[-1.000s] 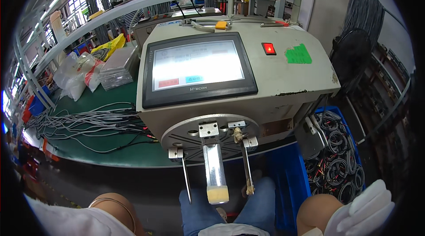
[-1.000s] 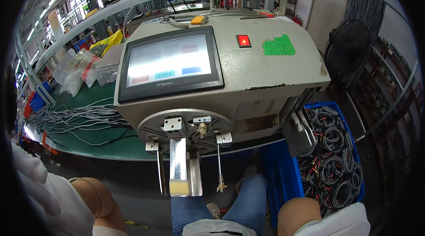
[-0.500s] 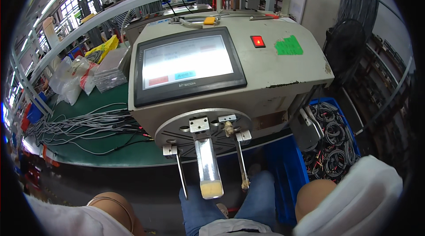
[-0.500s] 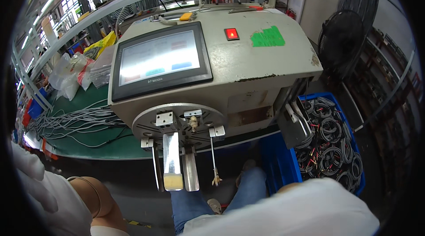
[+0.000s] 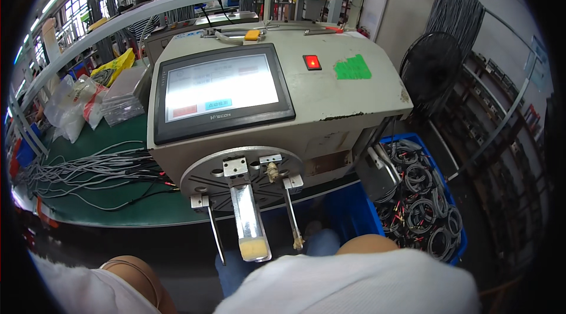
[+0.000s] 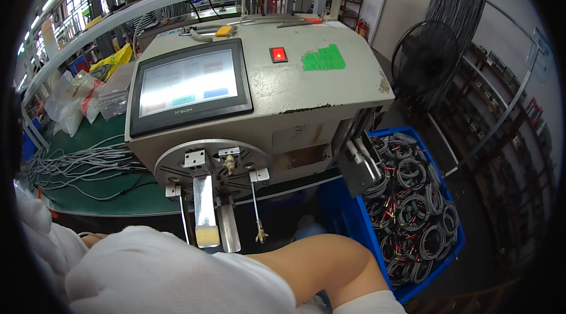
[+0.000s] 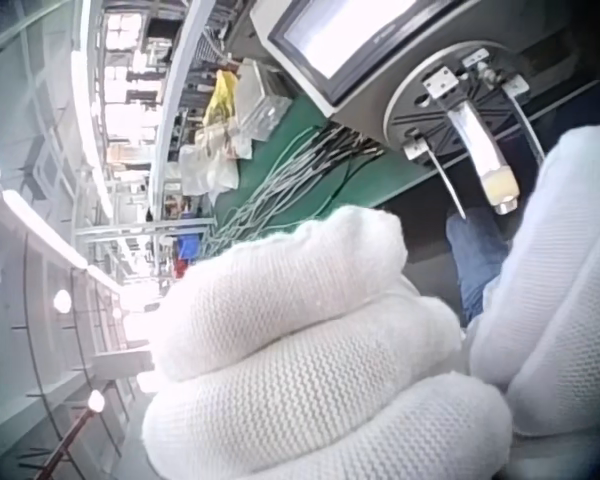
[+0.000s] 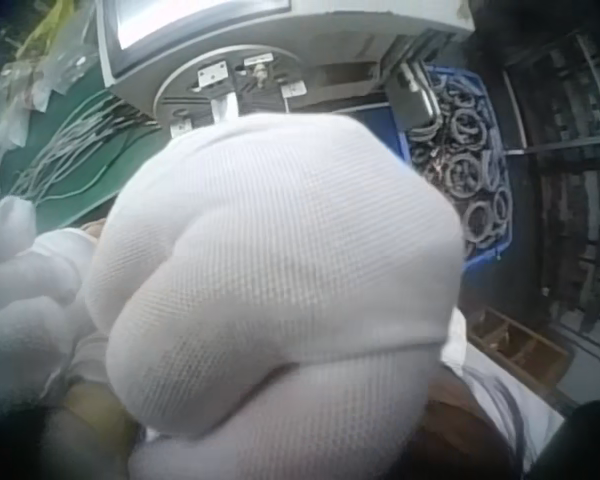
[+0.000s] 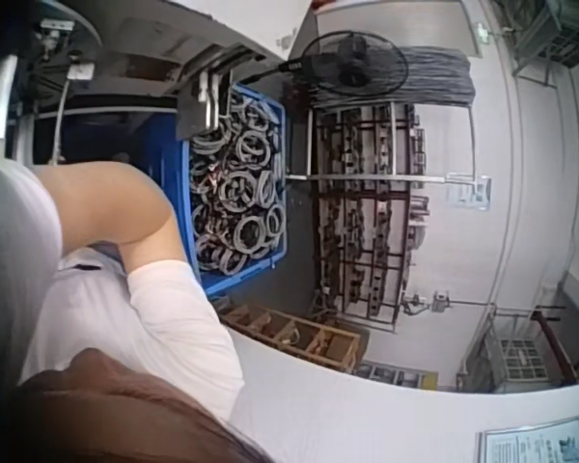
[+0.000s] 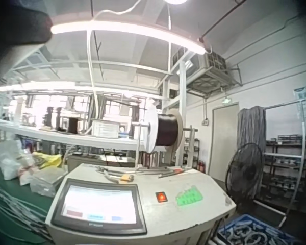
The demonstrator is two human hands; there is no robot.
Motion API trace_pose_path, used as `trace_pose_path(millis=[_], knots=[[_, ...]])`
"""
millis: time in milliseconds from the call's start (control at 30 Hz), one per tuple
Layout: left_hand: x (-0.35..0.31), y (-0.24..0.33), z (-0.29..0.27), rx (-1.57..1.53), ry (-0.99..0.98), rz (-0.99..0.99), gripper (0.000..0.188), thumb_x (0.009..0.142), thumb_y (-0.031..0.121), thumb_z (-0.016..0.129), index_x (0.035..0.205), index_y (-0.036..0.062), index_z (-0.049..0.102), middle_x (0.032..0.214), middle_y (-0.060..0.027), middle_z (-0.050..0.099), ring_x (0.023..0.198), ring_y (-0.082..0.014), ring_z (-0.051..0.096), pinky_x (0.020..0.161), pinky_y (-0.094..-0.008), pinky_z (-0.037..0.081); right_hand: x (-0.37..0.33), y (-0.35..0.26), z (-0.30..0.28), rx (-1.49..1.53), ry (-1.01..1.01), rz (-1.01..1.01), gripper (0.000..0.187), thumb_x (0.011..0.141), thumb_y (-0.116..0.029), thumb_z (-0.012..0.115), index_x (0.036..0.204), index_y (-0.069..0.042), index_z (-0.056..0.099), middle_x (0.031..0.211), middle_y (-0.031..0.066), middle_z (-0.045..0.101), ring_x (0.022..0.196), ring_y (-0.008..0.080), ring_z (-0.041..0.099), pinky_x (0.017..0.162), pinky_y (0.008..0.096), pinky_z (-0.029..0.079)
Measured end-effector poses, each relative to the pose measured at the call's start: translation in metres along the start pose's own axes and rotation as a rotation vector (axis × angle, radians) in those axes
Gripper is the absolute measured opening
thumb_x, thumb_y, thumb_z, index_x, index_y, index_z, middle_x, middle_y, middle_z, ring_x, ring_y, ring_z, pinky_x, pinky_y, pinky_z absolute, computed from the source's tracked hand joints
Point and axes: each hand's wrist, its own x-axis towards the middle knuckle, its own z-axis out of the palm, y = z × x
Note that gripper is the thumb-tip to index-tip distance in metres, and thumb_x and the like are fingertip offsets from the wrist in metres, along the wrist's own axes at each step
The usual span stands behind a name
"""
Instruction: Winding long cables into coils using a winding machine and placing them into a storage bin.
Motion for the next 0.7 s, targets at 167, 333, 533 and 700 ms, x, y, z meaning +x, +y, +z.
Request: trace_pose_path(millis=[167, 333, 533, 700], knots=[[-0.006, -0.003, 0.005, -0.014, -0.013, -0.035, 0.036, 0.082, 0.011, 0.062, 0.111, -0.0082, 0.058, 0.092, -0.0130, 0.062, 0.066, -0.0132, 0.057, 0.063, -0.0231, 0.047, 0.007, 0.004, 0.006, 0.000, -0.030, 0.034, 0.036, 0.093, -0.025, 0.044, 0.081, 0.002, 0.065, 0.067, 0.0112, 0.054, 0.056, 0.0237, 0.053, 0.059, 0.0354, 0.049], [-0.012, -0.004, 0.002, -0.017, -0.003, -0.044, 0.034, 0.082, 0.010, 0.062, 0.111, -0.0079, 0.058, 0.093, -0.0131, 0.062, 0.066, -0.0131, 0.057, 0.063, -0.0228, 0.047, 0.014, -0.008, 0.023, -0.294, -0.056, 0.225, 0.034, 0.092, -0.023, 0.047, 0.079, 0.001, 0.066, 0.066, 0.0109, 0.054, 0.055, 0.0235, 0.053, 0.058, 0.0352, 0.050], [-0.014, -0.004, -0.004, -0.006, -0.002, -0.050, 0.033, 0.082, 0.008, 0.062, 0.111, -0.0077, 0.058, 0.093, -0.0131, 0.062, 0.067, -0.0129, 0.057, 0.063, -0.0224, 0.047, -0.006, 0.014, -0.014, 0.209, 0.080, -0.443, 0.024, 0.091, -0.013, 0.052, 0.104, 0.005, 0.062, 0.102, 0.0224, 0.062, 0.100, 0.0354, 0.060, 0.085, 0.0421, 0.052], [-0.011, -0.002, -0.007, 0.006, -0.011, -0.044, 0.032, 0.082, 0.007, 0.061, 0.110, -0.0074, 0.059, 0.094, -0.0132, 0.063, 0.067, -0.0128, 0.057, 0.063, -0.0221, 0.047, -0.020, 0.032, -0.007, 0.246, 0.093, -0.185, 0.024, 0.090, -0.013, 0.053, 0.104, 0.005, 0.062, 0.102, 0.0220, 0.062, 0.099, 0.0348, 0.060, 0.084, 0.0414, 0.051]])
